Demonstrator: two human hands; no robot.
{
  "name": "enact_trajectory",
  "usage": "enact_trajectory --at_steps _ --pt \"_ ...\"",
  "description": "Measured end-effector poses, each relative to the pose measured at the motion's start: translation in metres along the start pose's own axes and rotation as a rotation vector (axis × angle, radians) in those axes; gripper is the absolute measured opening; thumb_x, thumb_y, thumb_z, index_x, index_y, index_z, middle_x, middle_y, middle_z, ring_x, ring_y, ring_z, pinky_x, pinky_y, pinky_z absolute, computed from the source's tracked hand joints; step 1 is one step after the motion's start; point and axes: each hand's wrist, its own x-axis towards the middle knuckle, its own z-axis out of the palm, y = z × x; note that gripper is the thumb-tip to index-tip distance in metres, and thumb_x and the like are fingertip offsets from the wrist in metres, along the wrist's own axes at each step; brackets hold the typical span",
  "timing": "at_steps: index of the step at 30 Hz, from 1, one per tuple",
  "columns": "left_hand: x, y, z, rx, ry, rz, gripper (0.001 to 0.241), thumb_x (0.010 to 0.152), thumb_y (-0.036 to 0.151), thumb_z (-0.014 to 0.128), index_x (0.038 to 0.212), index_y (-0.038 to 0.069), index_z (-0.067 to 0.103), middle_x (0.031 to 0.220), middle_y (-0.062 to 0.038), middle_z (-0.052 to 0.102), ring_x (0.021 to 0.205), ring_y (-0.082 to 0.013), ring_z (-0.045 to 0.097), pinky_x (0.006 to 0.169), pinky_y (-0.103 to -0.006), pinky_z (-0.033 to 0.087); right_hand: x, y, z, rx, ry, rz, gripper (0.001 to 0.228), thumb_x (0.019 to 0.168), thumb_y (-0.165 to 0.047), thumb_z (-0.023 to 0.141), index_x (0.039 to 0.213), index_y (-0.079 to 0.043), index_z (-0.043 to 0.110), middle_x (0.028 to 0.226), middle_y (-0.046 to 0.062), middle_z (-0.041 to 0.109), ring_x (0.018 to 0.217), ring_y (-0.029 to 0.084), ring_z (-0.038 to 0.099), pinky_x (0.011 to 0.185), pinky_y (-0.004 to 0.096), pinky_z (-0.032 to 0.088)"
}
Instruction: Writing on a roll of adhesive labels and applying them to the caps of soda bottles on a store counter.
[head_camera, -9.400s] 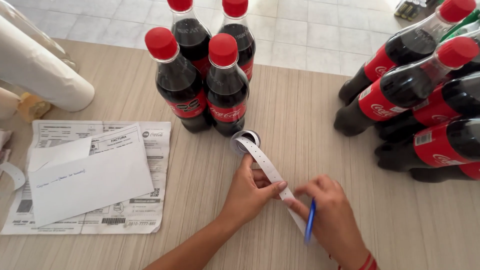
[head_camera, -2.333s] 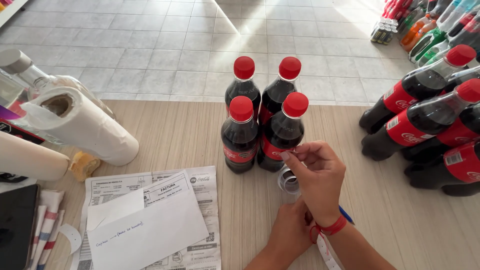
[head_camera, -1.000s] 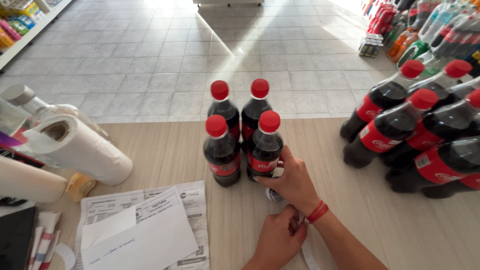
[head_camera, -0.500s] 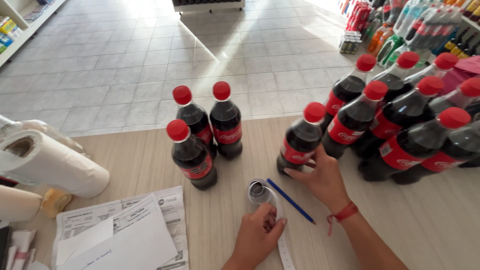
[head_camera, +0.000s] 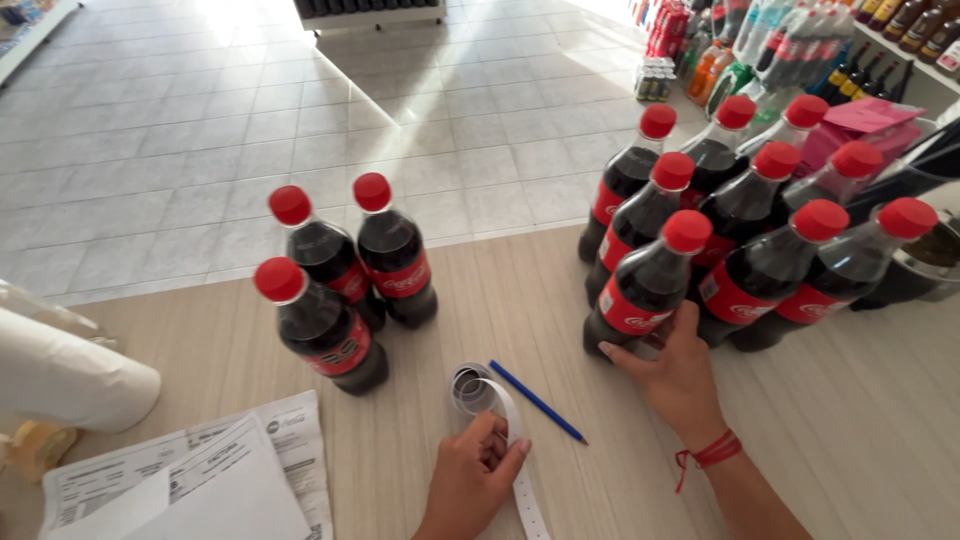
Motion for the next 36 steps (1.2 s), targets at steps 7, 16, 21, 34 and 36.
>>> enact_trajectory --at_steps 7,16,21,34,36 --pt "-0.002 -0.001 0.002 0.014 -0.015 -0.065 0.027 0.09 0.024 0.083 0.081 0.013 0.06 0.054 0.004 0.053 0.05 -0.0072 0.045 0.05 -0.0254 0.042 -0.001 0.004 -0.012 0.002 -0.01 0.03 0.071 0.073 -0.019 0.086 0.128 -0.006 0.042 0.123 0.011 0.069 0.105 0.023 0.072 0.091 0.036 0.06" --pt "0.0 0.0 0.005 0.035 -0.033 -0.195 0.021 0.09 0.027 0.084 0.086 0.015 0.066 0.057 0.006 0.058 0.053 -0.0055 0.05 0.052 -0.0231 0.047 -0.008 0.044 -0.024 -0.853 0.116 -0.082 0.048 0.083 -0.061 0.073 0.094 -0.015 0.064 0.078 0.012 0.07 0.076 0.038 0.068 0.063 0.051 0.053" --pt "0.0 -0.005 0.005 0.026 -0.029 -0.133 0.024 0.09 0.027 0.083 0.083 0.015 0.064 0.054 0.005 0.058 0.05 -0.0062 0.049 0.049 -0.0238 0.045 -0.028 0.015 0.022 -0.746 -0.03 -0.487 0.023 0.097 -0.039 0.059 0.101 -0.016 0.058 0.1 0.002 0.062 0.083 0.023 0.067 0.062 0.038 0.054" --pt "0.001 -0.022 0.009 0.035 -0.006 -0.057 0.029 0.088 0.029 0.084 0.079 0.016 0.06 0.055 0.006 0.057 0.048 -0.0074 0.047 0.05 -0.0251 0.044 0.02 -0.001 0.065 -0.046 -0.244 -0.239 0.076 0.097 -0.017 0.054 0.16 -0.005 0.013 0.169 0.017 0.023 0.143 0.035 0.045 0.114 0.046 0.04" --pt "0.002 -0.021 0.008 0.024 0.001 -0.054 0.029 0.089 0.028 0.084 0.079 0.016 0.06 0.055 0.006 0.056 0.048 -0.0074 0.046 0.05 -0.0251 0.043 0.028 0.01 0.07 -0.061 -0.216 -0.251 0.076 0.096 -0.02 0.056 0.159 -0.003 0.017 0.166 0.019 0.028 0.143 0.035 0.046 0.114 0.045 0.04"
